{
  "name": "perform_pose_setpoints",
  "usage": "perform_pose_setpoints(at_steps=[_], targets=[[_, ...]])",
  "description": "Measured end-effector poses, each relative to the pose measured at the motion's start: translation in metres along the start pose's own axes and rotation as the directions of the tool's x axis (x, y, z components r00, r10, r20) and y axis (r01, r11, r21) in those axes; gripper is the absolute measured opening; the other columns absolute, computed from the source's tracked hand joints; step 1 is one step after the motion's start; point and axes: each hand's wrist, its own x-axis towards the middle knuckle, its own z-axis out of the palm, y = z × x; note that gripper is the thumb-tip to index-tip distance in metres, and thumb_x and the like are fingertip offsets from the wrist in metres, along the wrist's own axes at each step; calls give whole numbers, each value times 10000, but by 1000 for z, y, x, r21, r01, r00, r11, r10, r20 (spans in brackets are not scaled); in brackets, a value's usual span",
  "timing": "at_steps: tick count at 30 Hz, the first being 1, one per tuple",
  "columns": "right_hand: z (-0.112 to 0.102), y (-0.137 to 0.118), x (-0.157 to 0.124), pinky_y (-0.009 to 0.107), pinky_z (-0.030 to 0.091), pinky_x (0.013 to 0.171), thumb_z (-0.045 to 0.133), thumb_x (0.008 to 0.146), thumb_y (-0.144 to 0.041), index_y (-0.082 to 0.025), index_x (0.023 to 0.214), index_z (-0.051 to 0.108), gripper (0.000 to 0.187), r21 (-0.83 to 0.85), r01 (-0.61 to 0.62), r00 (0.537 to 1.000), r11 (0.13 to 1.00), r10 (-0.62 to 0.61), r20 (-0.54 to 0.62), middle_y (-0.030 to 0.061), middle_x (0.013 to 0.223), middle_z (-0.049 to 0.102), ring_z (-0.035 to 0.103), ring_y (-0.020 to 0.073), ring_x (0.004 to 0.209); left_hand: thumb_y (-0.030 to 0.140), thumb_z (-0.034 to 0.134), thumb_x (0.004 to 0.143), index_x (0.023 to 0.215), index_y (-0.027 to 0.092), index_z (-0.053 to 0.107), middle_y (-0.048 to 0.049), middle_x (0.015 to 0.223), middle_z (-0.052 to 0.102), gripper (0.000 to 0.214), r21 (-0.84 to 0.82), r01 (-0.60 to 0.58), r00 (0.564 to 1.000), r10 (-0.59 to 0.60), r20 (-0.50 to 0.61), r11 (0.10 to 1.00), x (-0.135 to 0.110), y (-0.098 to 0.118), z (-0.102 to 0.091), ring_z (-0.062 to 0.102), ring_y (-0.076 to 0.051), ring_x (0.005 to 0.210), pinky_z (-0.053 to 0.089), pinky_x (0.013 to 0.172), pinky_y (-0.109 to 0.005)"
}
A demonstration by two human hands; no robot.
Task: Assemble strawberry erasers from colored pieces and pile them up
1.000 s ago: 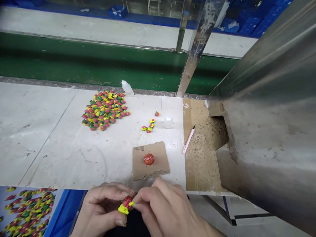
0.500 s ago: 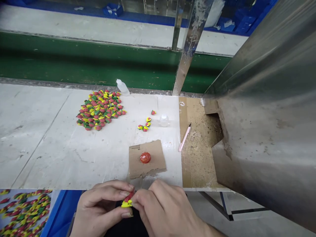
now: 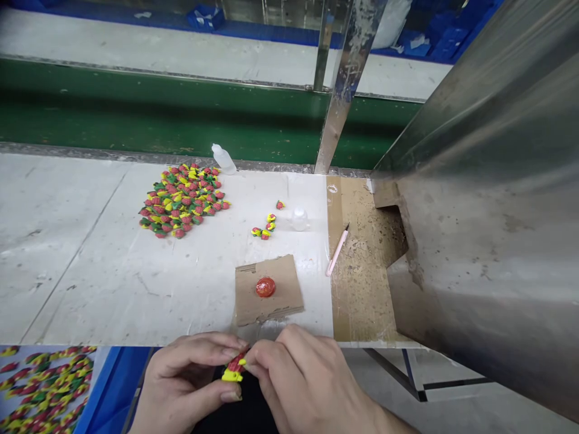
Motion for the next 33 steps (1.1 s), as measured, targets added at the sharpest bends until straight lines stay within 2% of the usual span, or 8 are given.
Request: perform_pose_setpoints(at_steps=[6,14,18,23,29,33], targets=[[2,0,-1,242,422,547,321,1160,-223,-205,989,573,305,0,16,1000,1000,-16,11,-12,744,660,600,124,588,280,1008,648,905,414,883,3,815,883,316,-37,40,999,-39,18,999,1,2,1,852,-198,728,669,707,-170],[2,0,0,252,400,537,316,1165,-222,-211,981,563,308,-10,27,999,1000,-27,-19,-28,729,636,572,123,578,235,1006,648,896,346,892,-22,840,888,295,-161,132,991,-130,18,978,-6,-6,-1,853,-205,757,666,708,-169],[1,-1,-2,252,407,554,322,1162,-208,-208,996,562,292,-4,19,1000,1000,-19,-3,-24,746,644,582,128,599,210,997,664,897,353,891,-7,860,890,293,-174,171,985,-165,45,970,-10,-8,-2,852,-187,788,652,733,-142],[1,-2,-2,252,409,558,330,1161,-210,-207,996,566,287,-6,18,1000,1000,-18,-5,-21,749,640,585,128,602,288,1010,649,868,340,893,-15,856,889,254,-198,258,964,-264,-7,946,-13,-10,-2,849,-199,801,661,745,-170],[3,-1,-3,251,394,552,330,1162,-214,-207,986,572,300,-18,14,1000,1000,-14,-10,-23,729,625,580,127,591,181,983,684,927,338,891,-21,895,892,303,-199,200,980,-195,43,960,-15,-18,-8,853,-210,819,666,760,-183],[2,0,-3,248,403,551,349,1156,-203,-200,1003,585,281,-5,10,1000,1000,-10,-4,-12,753,650,590,130,604,172,993,665,908,318,894,-28,885,891,300,-209,227,974,-225,32,951,-17,-18,-7,849,-208,817,661,758,-177]])
